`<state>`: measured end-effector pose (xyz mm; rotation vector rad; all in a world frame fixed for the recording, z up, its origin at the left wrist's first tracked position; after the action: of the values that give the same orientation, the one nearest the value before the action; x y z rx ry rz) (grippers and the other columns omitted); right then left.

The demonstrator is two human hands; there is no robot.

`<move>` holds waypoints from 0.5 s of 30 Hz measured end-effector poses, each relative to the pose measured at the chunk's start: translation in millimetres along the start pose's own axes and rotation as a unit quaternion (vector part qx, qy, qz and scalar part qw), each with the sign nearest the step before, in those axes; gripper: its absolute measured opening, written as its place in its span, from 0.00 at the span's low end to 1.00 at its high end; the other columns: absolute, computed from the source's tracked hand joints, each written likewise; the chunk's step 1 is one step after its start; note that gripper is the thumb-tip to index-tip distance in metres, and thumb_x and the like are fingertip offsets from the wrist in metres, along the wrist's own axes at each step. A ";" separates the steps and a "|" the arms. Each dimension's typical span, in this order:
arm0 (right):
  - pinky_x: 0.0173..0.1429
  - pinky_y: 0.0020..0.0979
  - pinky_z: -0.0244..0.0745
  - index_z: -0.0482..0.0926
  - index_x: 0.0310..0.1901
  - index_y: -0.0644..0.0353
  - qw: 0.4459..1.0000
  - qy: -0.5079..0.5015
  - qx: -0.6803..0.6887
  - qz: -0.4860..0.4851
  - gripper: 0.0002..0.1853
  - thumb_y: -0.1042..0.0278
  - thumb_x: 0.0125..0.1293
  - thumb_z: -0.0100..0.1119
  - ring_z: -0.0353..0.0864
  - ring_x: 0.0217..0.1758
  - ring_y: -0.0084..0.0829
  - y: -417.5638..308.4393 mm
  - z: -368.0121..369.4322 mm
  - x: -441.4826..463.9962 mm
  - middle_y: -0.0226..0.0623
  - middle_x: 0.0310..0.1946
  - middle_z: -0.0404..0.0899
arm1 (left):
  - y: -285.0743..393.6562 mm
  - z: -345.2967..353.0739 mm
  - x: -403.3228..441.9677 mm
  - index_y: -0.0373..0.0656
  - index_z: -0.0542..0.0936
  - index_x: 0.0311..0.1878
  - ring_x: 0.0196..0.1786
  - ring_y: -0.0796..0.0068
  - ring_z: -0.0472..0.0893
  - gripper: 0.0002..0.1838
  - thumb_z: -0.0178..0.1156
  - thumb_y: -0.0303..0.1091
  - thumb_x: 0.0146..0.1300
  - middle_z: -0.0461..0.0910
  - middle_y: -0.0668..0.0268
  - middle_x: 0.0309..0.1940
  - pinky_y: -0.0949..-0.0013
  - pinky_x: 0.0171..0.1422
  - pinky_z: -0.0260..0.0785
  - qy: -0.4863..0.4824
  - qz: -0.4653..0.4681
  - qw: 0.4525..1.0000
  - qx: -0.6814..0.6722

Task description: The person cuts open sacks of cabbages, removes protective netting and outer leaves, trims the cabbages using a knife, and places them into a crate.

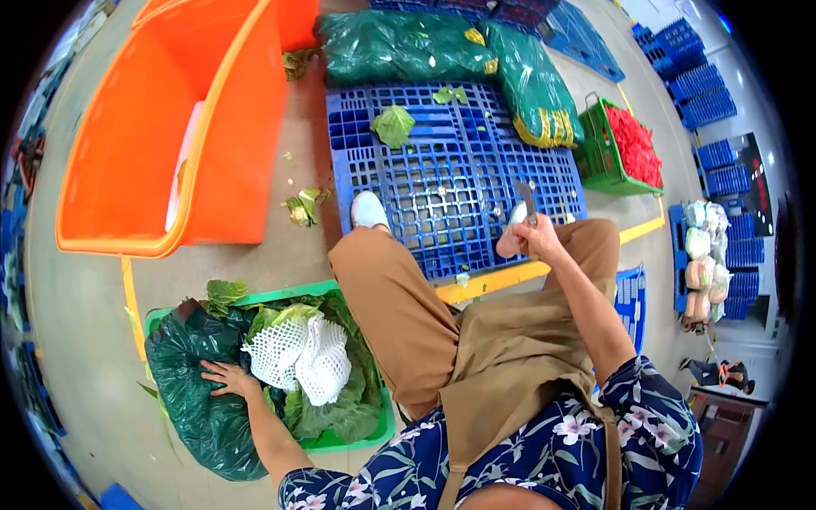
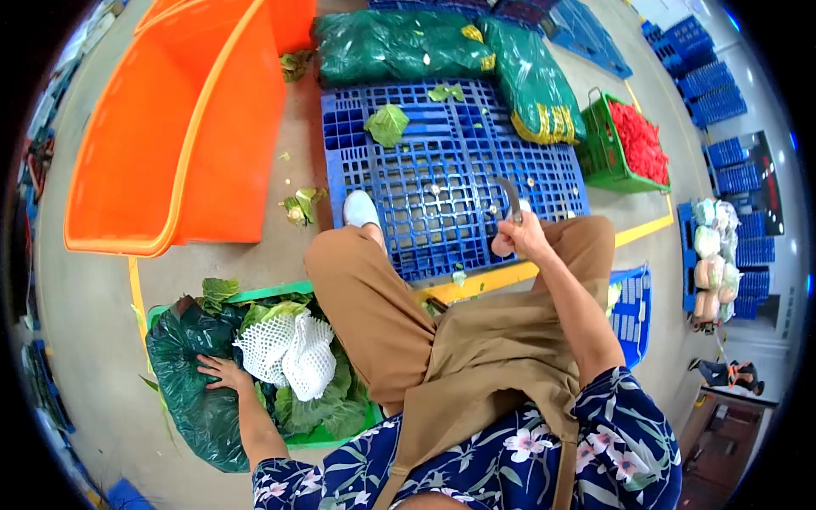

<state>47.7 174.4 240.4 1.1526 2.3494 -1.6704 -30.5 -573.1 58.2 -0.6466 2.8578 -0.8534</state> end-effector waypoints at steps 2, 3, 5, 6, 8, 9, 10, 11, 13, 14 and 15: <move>0.22 0.25 0.67 0.75 0.21 0.65 1.000 -0.015 -0.014 -0.020 0.12 0.68 0.57 0.62 0.73 0.17 0.21 7.9 -9.4 8.4 0.33 0.15 0.75 | -2.1 15.0 3.8 0.40 0.47 0.74 0.77 0.47 0.35 0.35 0.49 0.32 0.68 0.27 0.60 0.76 0.22 0.64 0.44 0.046 -0.004 0.999 -0.003; 0.23 0.24 0.69 0.77 0.22 0.65 0.999 -0.025 -0.008 -0.023 0.12 0.67 0.58 0.63 0.75 0.18 0.22 6.9 -16.8 10.8 0.33 0.16 0.77 | -4.4 1.6 4.4 0.40 0.44 0.74 0.77 0.47 0.34 0.36 0.50 0.32 0.68 0.26 0.61 0.76 0.22 0.64 0.44 -0.017 -0.008 1.000 -0.008; 0.26 0.24 0.71 0.77 0.25 0.66 0.998 -0.046 0.027 -0.030 0.11 0.67 0.60 0.62 0.76 0.21 0.22 2.5 -33.4 14.8 0.34 0.19 0.78 | -2.1 -30.0 1.7 0.41 0.40 0.75 0.77 0.48 0.32 0.39 0.51 0.33 0.67 0.24 0.62 0.76 0.22 0.64 0.43 -0.139 -0.013 0.990 -0.017; 0.26 0.24 0.71 0.75 0.25 0.65 0.998 -0.033 0.038 -0.023 0.11 0.67 0.59 0.62 0.75 0.21 0.21 -2.4 -41.4 14.1 0.34 0.18 0.77 | -2.9 -23.4 9.1 0.45 0.33 0.75 0.77 0.48 0.30 0.46 0.55 0.36 0.66 0.21 0.63 0.76 0.22 0.64 0.42 -0.201 -0.040 0.979 -0.006; 0.27 0.24 0.71 0.74 0.25 0.64 0.998 -0.023 0.065 0.003 0.11 0.68 0.59 0.61 0.75 0.21 0.21 -10.7 -62.4 14.8 0.34 0.18 0.76 | -5.3 -37.1 11.3 0.53 0.30 0.75 0.77 0.48 0.30 0.50 0.58 0.36 0.63 0.22 0.64 0.76 0.22 0.64 0.42 -0.222 -0.054 0.972 -0.057; 0.27 0.24 0.71 0.75 0.27 0.65 0.996 -0.028 0.082 0.015 0.10 0.68 0.59 0.62 0.75 0.21 0.22 -4.1 -76.0 21.2 0.34 0.20 0.77 | -6.5 -65.9 7.1 0.55 0.30 0.75 0.77 0.49 0.30 0.51 0.59 0.37 0.62 0.23 0.65 0.76 0.23 0.64 0.42 -0.263 -0.057 0.960 -0.073; 0.26 0.24 0.71 0.75 0.28 0.65 0.995 -0.020 0.100 0.020 0.10 0.67 0.59 0.62 0.75 0.21 0.22 -4.0 -89.3 23.6 0.34 0.21 0.77 | -14.8 -69.7 18.1 0.54 0.30 0.75 0.77 0.49 0.34 0.52 0.60 0.38 0.61 0.24 0.65 0.76 0.23 0.64 0.44 -0.304 -0.045 0.949 -0.064; 0.26 0.24 0.71 0.75 0.29 0.65 0.993 -0.015 0.115 0.022 0.10 0.67 0.59 0.63 0.75 0.21 0.22 -8.5 -101.8 27.0 0.34 0.22 0.77 | -21.1 -72.2 27.9 0.54 0.31 0.75 0.77 0.50 0.37 0.52 0.60 0.39 0.60 0.25 0.66 0.77 0.24 0.64 0.45 -0.345 -0.037 0.936 -0.059; 0.26 0.24 0.70 0.76 0.29 0.64 0.994 0.018 0.103 0.019 0.10 0.66 0.58 0.64 0.75 0.22 0.22 -21.1 -126.2 29.3 0.34 0.22 0.78 | -13.3 -173.7 29.9 0.47 0.58 0.72 0.68 0.49 0.65 0.39 0.60 0.45 0.58 0.61 0.59 0.70 0.22 0.60 0.50 -0.383 0.060 0.921 0.024; 0.26 0.24 0.70 0.76 0.29 0.64 0.995 0.030 0.092 0.025 0.10 0.66 0.59 0.64 0.75 0.22 0.22 -25.6 -139.0 32.9 0.34 0.22 0.77 | -2.7 -224.1 33.5 0.45 0.67 0.65 0.63 0.50 0.71 0.32 0.60 0.46 0.58 0.69 0.57 0.62 0.27 0.59 0.55 -0.326 0.066 0.943 0.019; 0.28 0.26 0.71 0.76 0.28 0.63 0.994 0.016 0.104 0.015 0.09 0.67 0.60 0.62 0.75 0.22 0.24 -26.0 -150.5 37.7 0.34 0.20 0.76 | 14.4 -266.3 30.3 0.42 0.75 0.58 0.57 0.50 0.76 0.26 0.59 0.46 0.58 0.78 0.55 0.55 0.32 0.59 0.60 -0.266 0.066 0.962 0.014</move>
<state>61.1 315.7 308.4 1.2467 2.2068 -1.9374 -117.1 -440.8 275.1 -0.5678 2.3665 -0.5865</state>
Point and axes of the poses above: each hand's wrist, its own x-axis towards the middle knuckle, its own z-axis out of the palm, y = z × x, the point moved 4 cm from there along x, towards the middle knuckle
